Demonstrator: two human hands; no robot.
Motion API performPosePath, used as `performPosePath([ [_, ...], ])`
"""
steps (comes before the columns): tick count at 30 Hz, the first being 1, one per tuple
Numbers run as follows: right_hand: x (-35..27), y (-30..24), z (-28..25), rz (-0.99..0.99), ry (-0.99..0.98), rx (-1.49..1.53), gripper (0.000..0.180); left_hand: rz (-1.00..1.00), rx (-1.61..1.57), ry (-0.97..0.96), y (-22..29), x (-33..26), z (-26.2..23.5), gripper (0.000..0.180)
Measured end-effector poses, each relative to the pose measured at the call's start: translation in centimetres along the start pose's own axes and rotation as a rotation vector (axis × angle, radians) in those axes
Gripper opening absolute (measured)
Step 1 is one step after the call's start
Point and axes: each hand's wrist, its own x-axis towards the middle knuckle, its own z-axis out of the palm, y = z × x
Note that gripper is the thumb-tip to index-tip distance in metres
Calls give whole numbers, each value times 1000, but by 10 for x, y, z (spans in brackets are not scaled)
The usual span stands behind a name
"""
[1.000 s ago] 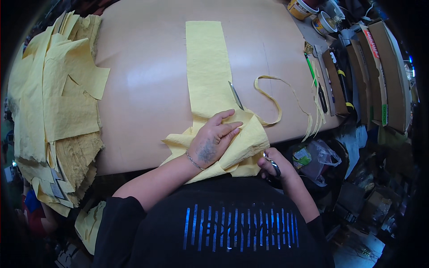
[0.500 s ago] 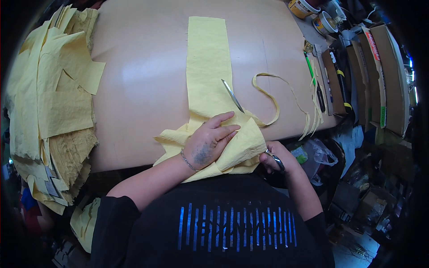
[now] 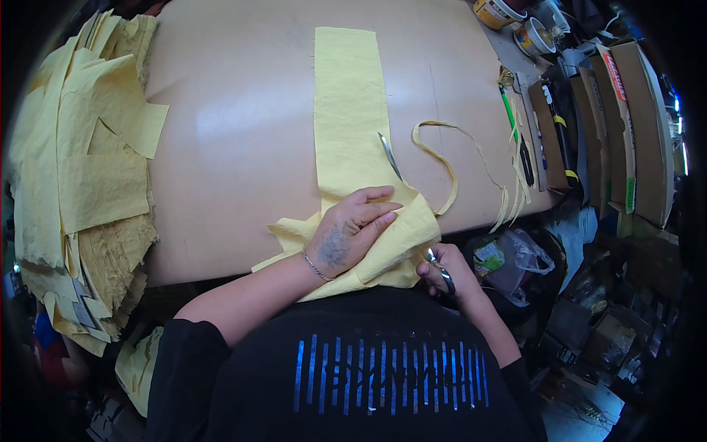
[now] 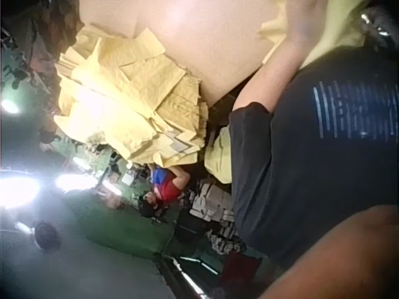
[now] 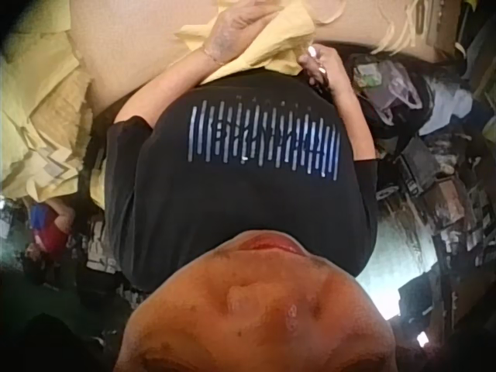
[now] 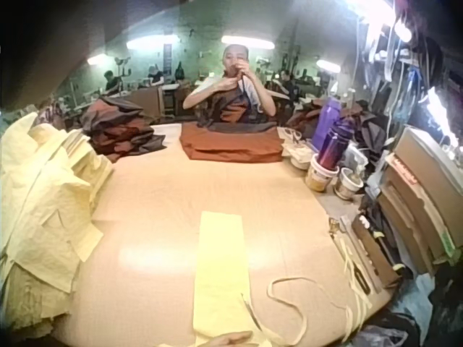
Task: The person cuts yellow material using shears on a workbench. They move the pieces, pick up another piece of material from a stack, and cut the new piece with the shears.
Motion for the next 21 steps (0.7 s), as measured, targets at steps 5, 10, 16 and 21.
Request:
performPosePath([
  [5,-2,1,2,-39,35,44,69,-32,-20,-44,-2,3,4,19],
  [10,-4,1,-1,-25,31,24,68,-60,-121,-187,-4,7,3,21],
  [16,-2,-9,-1,-38,59,54,65,357,832,-152,10,32,-35,41],
  [21,5,-18,-5,-14,65,-3,63,269,1115,-214,-15,31,-40,68],
])
